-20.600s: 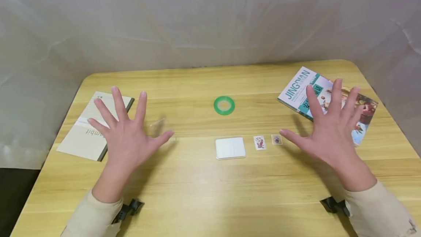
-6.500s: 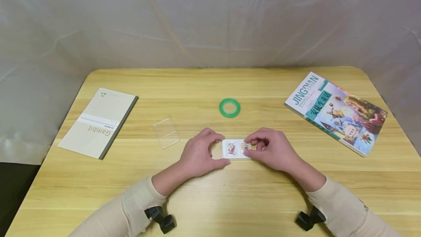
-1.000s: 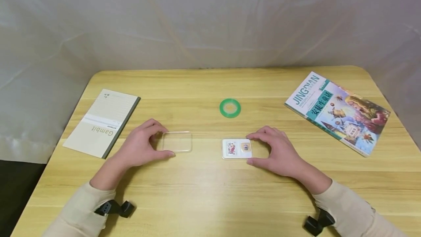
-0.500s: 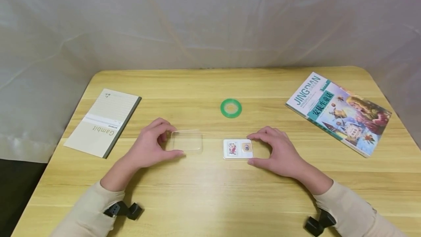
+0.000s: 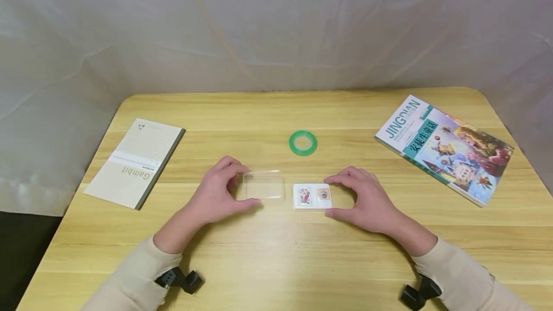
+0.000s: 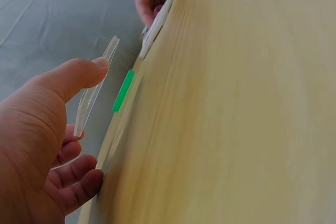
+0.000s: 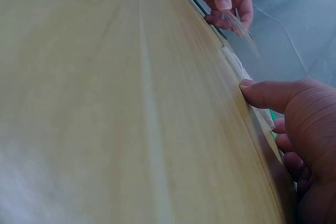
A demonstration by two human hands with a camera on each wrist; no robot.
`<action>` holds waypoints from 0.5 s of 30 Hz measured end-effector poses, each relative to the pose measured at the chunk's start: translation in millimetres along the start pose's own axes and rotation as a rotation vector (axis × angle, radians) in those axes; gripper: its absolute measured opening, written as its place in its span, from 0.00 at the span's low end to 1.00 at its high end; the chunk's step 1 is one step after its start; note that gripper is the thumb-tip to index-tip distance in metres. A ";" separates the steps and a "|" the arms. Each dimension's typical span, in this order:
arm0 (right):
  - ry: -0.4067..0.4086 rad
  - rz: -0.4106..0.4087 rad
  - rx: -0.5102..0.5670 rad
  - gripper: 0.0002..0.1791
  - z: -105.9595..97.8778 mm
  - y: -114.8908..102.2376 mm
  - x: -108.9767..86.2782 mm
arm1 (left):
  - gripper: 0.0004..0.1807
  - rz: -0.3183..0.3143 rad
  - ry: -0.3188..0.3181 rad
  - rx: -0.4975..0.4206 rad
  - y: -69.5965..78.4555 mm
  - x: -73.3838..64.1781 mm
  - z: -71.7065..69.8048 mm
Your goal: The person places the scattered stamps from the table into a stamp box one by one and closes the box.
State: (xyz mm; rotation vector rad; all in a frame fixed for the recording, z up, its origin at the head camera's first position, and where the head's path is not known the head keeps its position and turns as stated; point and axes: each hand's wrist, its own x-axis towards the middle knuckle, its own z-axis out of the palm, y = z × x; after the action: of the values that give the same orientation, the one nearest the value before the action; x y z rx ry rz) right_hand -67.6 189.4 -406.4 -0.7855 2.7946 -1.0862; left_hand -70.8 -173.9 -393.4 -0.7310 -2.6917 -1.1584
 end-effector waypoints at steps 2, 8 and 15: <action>0.000 0.000 0.000 0.34 0.0 -0.3 0.0 | 0.36 0.001 0.004 0.001 2.7 1.1 4.7; 0.005 -0.005 -0.005 0.34 0.0 -0.8 0.0 | 0.38 -0.002 0.002 -0.006 12.0 6.2 18.9; 0.002 -0.003 -0.005 0.34 -0.2 -0.9 -0.1 | 0.38 -0.015 0.009 -0.008 23.7 12.1 35.2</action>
State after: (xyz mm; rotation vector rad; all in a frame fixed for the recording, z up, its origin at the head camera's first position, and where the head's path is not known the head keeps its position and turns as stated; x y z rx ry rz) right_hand -67.2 189.0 -405.7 -0.7893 2.8000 -1.0809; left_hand -67.4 -130.3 -399.0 -0.7056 -2.6914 -1.1735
